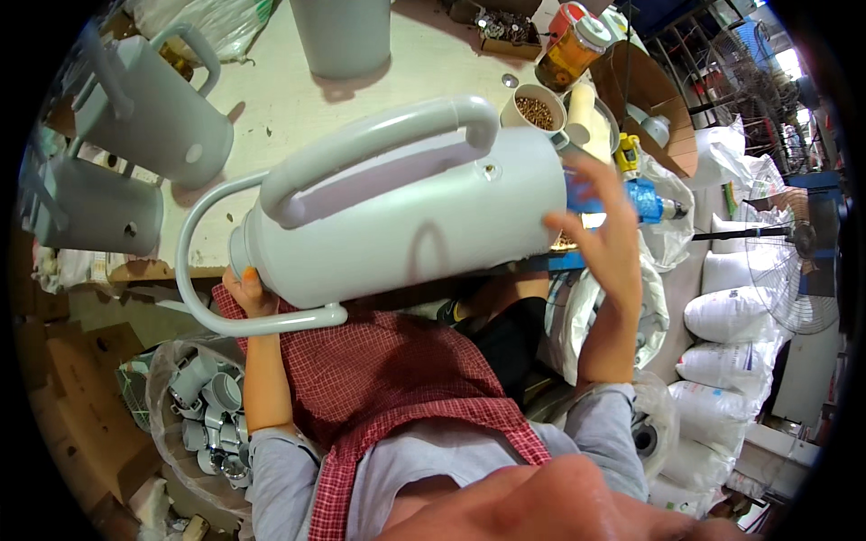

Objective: The person assembles grey electric kettles by hand in a workshop setting. They pick up kettle bodies, insert small metal components into the base, and attach grey plastic handles. The person works at a table cluttered with parts and finished units, repeatedly performing the assembly steps.

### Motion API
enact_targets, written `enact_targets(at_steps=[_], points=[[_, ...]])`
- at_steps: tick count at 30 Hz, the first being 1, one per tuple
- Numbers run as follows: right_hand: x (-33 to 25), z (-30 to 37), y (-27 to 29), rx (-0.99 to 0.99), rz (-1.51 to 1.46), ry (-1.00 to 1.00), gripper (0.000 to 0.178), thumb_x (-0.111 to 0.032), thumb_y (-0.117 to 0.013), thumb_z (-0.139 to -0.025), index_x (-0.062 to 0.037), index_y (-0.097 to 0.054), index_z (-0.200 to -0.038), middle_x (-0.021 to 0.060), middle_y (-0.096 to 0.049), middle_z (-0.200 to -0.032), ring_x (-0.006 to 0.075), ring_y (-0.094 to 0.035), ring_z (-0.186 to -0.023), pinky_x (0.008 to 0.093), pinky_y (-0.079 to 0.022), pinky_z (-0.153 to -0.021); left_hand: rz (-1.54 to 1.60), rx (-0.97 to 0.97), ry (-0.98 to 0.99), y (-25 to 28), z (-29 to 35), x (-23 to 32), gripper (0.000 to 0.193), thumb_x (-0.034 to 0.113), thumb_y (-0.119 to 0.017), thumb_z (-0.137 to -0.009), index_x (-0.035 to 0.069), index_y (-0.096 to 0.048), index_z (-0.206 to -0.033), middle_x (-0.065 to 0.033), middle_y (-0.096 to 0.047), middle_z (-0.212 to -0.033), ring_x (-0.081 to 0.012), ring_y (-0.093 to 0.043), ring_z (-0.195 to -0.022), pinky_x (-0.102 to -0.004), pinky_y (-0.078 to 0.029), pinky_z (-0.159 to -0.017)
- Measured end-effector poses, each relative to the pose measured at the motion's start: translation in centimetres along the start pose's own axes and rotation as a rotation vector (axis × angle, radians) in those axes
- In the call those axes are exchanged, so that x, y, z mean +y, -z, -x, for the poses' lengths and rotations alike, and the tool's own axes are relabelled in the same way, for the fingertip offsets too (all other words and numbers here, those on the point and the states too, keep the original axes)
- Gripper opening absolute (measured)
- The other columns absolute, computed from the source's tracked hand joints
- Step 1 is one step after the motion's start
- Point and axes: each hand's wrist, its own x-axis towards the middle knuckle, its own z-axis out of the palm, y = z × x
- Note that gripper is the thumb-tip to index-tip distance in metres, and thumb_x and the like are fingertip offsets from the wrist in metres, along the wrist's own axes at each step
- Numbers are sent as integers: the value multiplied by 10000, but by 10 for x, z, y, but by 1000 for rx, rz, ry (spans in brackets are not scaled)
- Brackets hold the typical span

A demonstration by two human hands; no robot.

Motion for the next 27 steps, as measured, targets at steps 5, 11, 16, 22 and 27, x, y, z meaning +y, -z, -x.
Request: enact_targets(at_steps=[5,11,16,22,27], points=[[-41,-59,-31,64,-498,457,539,-115,-630,-875,-17,-481,-1384,151,-543,-1358,255,-534,-1229,365,-405,-1042,-95,-6,-117,5,-4,4,588,505,-672,-839,-74,-645,-937,-71,-678,-851,-150,-605,-761,-288,-476,-698],[-29,-63,-50,-91,-887,214,405,-31,-696,-827,-21,-638,-1227,45,-675,-1083,119,-633,-952,274,-514,-876,-158,-27,-144,9,-4,8,595,504,-690,-829,-74,-647,-965,-83,-677,-876,-162,-613,-795,-295,-480,-732],[-24,-63,-46,-146,-864,272,350,-45,-708,-822,-14,-670,-1168,54,-694,-1026,125,-648,-914,268,-525,-847,-30,-71,-35,7,-4,4,620,476,-703,-830,-67,-602,-1111,-102,-658,-1017,-174,-604,-901,-307,-475,-827],[-29,-57,-44,-124,-585,275,332,-111,-725,-816,-22,-679,-1133,72,-710,-973,120,-660,-890,279,-528,-835,2,-99,89,16,-7,5,580,433,-662,-871,-77,-593,-1140,-115,-652,-1062,-201,-611,-940,-324,-472,-863],[-33,-53,-43,38,-170,457,303,-238,-658,-879,-55,-650,-1122,50,-632,-829,142,-596,-714,306,-454,-741,-7,-81,57,22,-3,4,575,412,-646,-881,-97,-596,-1144,-133,-650,-1096,-219,-624,-974,-336,-486,-866]])
